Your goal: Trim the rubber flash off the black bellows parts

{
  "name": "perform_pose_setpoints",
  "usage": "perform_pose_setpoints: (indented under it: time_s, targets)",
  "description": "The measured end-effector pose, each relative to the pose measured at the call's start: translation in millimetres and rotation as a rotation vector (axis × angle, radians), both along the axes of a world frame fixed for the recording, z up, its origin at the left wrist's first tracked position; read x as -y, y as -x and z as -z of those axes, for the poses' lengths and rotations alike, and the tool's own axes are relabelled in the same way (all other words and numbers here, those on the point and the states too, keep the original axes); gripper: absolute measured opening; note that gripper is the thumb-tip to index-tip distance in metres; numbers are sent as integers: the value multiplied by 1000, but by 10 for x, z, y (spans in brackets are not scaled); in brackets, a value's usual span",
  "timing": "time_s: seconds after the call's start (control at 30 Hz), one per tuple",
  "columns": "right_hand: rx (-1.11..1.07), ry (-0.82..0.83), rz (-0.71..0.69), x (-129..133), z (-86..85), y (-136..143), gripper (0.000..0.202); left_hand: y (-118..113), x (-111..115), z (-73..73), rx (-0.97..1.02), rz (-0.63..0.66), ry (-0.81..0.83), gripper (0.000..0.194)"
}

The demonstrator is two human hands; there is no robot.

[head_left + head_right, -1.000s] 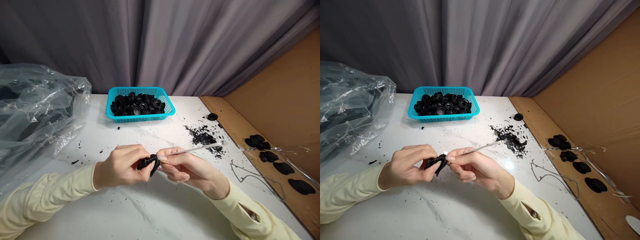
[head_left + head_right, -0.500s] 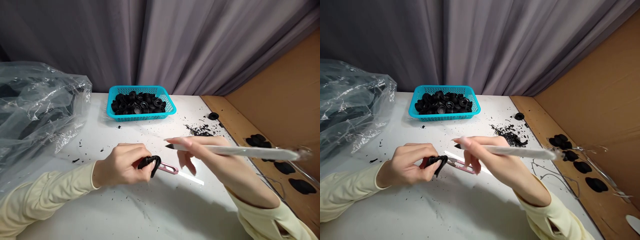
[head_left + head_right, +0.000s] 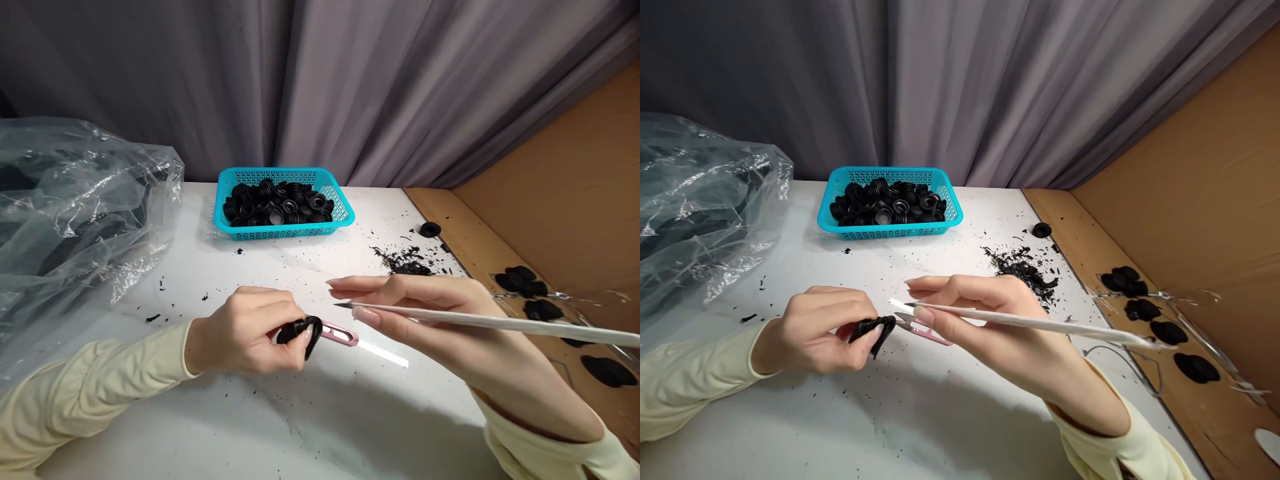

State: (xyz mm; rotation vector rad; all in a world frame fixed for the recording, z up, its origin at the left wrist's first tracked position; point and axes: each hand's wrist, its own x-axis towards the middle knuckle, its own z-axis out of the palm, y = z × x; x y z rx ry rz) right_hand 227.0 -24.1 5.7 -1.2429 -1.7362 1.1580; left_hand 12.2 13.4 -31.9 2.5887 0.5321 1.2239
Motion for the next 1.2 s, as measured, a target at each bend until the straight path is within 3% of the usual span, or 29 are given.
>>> perform_pose_setpoints:
  time_s: [0.37, 0.7, 1.2]
  targets:
    - [85, 90, -84, 45, 11, 139, 24, -5, 5, 60, -34, 34, -59, 23]
    - [107, 218, -12, 20, 13, 151, 29, 19, 27, 43, -97, -36, -134, 27]
    - [89, 212, 29, -9, 112, 156, 29, 32, 40, 73, -136, -37, -196, 28]
